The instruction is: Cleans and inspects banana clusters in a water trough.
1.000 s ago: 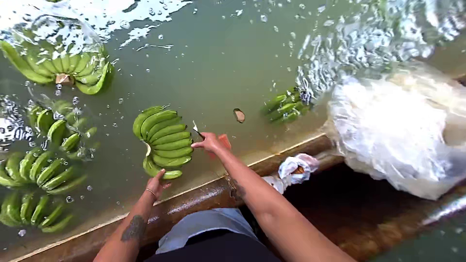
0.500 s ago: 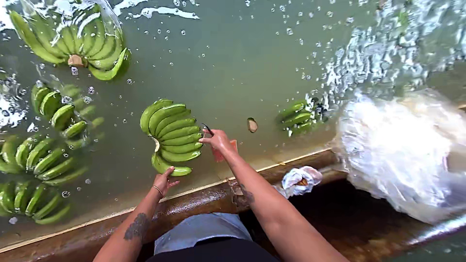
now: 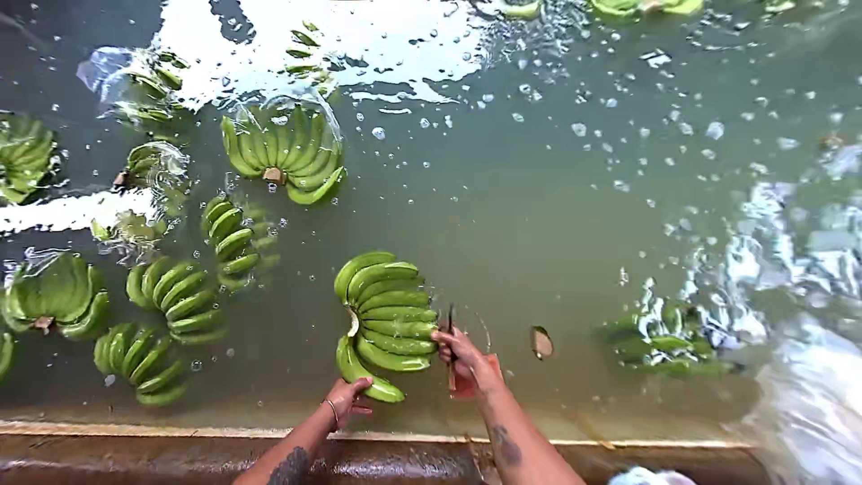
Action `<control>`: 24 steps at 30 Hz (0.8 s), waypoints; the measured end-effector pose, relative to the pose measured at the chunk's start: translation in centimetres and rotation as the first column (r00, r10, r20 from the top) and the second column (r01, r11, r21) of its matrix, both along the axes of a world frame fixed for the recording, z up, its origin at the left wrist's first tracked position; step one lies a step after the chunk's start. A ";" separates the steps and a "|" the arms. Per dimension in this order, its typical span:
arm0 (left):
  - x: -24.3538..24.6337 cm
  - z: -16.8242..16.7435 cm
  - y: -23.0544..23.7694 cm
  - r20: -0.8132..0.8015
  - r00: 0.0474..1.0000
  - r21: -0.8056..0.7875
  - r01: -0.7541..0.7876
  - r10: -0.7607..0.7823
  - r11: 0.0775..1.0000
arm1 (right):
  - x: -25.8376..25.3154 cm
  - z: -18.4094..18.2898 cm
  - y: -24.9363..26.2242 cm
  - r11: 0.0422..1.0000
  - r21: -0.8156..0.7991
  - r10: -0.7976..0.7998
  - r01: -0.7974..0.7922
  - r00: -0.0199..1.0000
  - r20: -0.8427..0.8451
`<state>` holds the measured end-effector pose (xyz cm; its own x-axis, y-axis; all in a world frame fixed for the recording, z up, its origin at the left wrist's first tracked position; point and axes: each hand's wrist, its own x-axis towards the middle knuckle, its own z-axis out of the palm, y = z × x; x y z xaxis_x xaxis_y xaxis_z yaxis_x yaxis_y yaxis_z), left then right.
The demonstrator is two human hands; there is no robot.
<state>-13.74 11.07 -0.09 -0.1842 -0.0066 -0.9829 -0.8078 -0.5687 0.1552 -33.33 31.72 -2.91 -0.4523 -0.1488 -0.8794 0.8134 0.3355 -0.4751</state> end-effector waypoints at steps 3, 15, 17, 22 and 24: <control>-0.5 0.1 0.9 -0.085 0.978 -0.174 0.174 -0.191 0.969 | 2.9 1.5 -1.1 0.966 0.224 0.034 0.129 0.794 -0.606; -24.7 -0.9 -19.5 -0.372 0.928 -0.744 -0.279 -0.028 0.607 | -6.4 1.5 -12.4 0.656 0.500 0.634 -0.566 0.772 0.043; -29.9 -2.2 -22.0 -0.376 0.865 -0.541 -0.496 0.332 0.679 | -7.3 -0.1 -12.8 0.669 0.519 0.596 -0.532 0.801 0.054; -33.8 -6.1 -23.1 -0.469 0.679 -0.282 -0.721 0.565 0.633 | -7.4 -2.3 -12.0 0.693 0.621 0.504 -0.365 0.862 -0.055; -32.1 -6.2 -22.9 -0.485 0.740 -0.356 -0.654 0.466 0.668 | -8.9 -2.0 -10.5 0.665 0.672 0.485 -0.326 0.873 -0.056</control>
<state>-45.81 -11.80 -6.24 -0.2876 -0.6603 -0.6938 -0.2017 -0.6664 0.7178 -42.22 21.18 -4.90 -0.6652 0.1813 -0.7243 0.4282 0.8874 -0.1711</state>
